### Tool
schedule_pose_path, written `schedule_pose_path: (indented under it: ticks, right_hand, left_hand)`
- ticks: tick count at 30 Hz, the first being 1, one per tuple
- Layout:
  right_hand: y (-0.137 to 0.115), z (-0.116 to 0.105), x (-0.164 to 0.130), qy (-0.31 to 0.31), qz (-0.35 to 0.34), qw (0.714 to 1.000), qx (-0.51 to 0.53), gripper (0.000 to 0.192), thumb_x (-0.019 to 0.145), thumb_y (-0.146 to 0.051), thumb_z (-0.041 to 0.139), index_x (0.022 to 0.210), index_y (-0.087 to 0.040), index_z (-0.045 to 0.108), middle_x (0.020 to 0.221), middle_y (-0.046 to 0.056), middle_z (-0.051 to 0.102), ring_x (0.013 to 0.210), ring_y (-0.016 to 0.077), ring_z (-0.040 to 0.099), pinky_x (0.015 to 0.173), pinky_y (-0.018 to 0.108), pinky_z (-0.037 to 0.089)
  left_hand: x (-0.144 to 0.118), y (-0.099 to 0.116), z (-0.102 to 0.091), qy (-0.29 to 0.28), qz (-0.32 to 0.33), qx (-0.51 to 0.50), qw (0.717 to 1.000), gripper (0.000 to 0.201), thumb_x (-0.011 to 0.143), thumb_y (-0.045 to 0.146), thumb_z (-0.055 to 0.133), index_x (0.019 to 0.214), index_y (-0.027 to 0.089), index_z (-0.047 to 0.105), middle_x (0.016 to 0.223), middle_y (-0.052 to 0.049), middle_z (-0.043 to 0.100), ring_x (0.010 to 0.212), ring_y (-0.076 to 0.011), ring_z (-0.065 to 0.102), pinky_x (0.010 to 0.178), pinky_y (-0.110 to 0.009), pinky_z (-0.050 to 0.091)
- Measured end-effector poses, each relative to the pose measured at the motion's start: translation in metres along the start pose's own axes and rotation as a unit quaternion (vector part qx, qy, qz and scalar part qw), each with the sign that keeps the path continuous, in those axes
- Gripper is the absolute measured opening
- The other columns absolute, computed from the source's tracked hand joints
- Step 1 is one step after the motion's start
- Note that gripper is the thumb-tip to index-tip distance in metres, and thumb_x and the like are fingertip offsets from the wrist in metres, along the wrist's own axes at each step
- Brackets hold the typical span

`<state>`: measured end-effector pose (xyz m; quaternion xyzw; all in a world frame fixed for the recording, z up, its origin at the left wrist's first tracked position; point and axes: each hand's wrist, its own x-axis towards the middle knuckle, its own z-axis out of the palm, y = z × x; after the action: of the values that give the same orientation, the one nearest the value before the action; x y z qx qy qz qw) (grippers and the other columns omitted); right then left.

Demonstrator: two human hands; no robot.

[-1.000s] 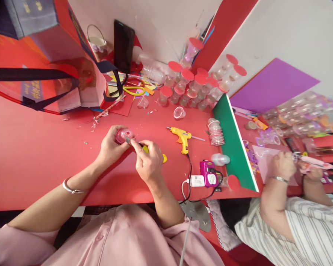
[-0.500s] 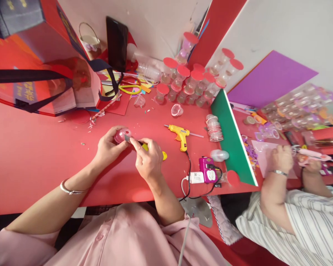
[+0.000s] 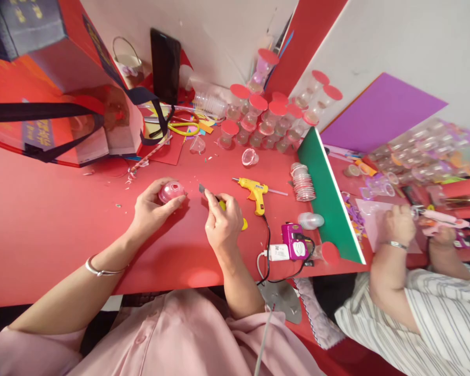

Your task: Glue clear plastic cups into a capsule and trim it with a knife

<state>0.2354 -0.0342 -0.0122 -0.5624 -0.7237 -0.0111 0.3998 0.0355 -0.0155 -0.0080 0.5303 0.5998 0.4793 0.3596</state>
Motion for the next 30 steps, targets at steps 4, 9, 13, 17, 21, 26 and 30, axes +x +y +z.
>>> schedule_pose_path:
  ticks: [4, 9, 13, 17, 21, 26, 30]
  right_hand:
    - [-0.008, 0.000, -0.001, -0.032, -0.027, 0.998, 0.056, 0.041, 0.107, -0.018, 0.055, 0.139, -0.034, 0.075, 0.116, 0.008, 0.070, 0.106, 0.0179, 0.071, 0.094, 0.033, 0.060]
    - [-0.015, 0.000, -0.004, -0.057, -0.056, 0.996, 0.043, 0.042, 0.107, -0.019, 0.057, 0.142, -0.036, 0.073, 0.117, 0.007, 0.072, 0.106, 0.0184, 0.071, 0.092, 0.033, 0.059]
    - [-0.014, 0.001, -0.004, -0.069, -0.056, 0.996, 0.025, 0.043, 0.107, -0.019, 0.057, 0.143, -0.038, 0.071, 0.117, 0.006, 0.072, 0.107, 0.0187, 0.071, 0.093, 0.033, 0.059]
    - [-0.016, 0.000, -0.003, -0.068, -0.065, 0.995, 0.018, 0.041, 0.107, -0.020, 0.057, 0.140, -0.036, 0.074, 0.115, 0.007, 0.072, 0.106, 0.0187, 0.070, 0.090, 0.032, 0.058]
    - [-0.017, 0.000, -0.003, -0.059, -0.068, 0.996, 0.013, 0.040, 0.107, -0.019, 0.058, 0.138, -0.035, 0.075, 0.114, 0.006, 0.073, 0.103, 0.0179, 0.071, 0.089, 0.031, 0.057]
    - [-0.016, 0.000, -0.003, -0.065, -0.065, 0.996, 0.013, 0.041, 0.107, -0.018, 0.057, 0.139, -0.035, 0.075, 0.115, 0.006, 0.073, 0.103, 0.0183, 0.070, 0.090, 0.031, 0.056]
    - [-0.017, 0.000, -0.003, -0.069, -0.064, 0.995, 0.018, 0.040, 0.107, -0.019, 0.057, 0.139, -0.034, 0.075, 0.114, 0.006, 0.072, 0.103, 0.0184, 0.070, 0.089, 0.031, 0.057]
  left_hand:
    - [0.002, -0.002, 0.001, -0.020, 0.037, 0.016, 0.999, 0.045, 0.086, 0.046, 0.078, 0.125, 0.023, 0.074, 0.123, -0.008, 0.076, 0.112, -0.0260, 0.073, 0.100, -0.038, 0.061]
    - [0.004, -0.004, 0.001, 0.001, 0.097, 0.037, 0.995, 0.039, 0.087, 0.036, 0.076, 0.124, 0.023, 0.075, 0.128, -0.010, 0.070, 0.119, -0.0248, 0.069, 0.104, -0.035, 0.058]
    - [0.004, -0.006, 0.002, -0.006, 0.091, 0.034, 0.995, 0.045, 0.086, 0.035, 0.077, 0.129, 0.022, 0.072, 0.127, -0.009, 0.071, 0.119, -0.0249, 0.069, 0.105, -0.036, 0.056]
    - [0.004, -0.008, 0.003, -0.002, 0.071, 0.038, 0.997, 0.046, 0.081, 0.035, 0.081, 0.123, 0.021, 0.070, 0.119, -0.008, 0.074, 0.112, -0.0253, 0.071, 0.103, -0.038, 0.058]
    - [0.005, -0.008, 0.002, -0.003, 0.082, 0.047, 0.996, 0.038, 0.084, 0.035, 0.080, 0.119, 0.022, 0.073, 0.123, -0.009, 0.071, 0.113, -0.0243, 0.071, 0.096, -0.035, 0.060]
    - [0.005, -0.010, 0.002, 0.008, 0.128, 0.052, 0.990, 0.039, 0.086, 0.029, 0.078, 0.124, 0.022, 0.075, 0.127, -0.009, 0.070, 0.117, -0.0242, 0.070, 0.101, -0.036, 0.059]
    - [0.005, -0.013, 0.003, 0.005, 0.137, 0.047, 0.989, 0.040, 0.085, 0.029, 0.078, 0.125, 0.022, 0.074, 0.127, -0.009, 0.072, 0.119, -0.0253, 0.071, 0.106, -0.039, 0.058]
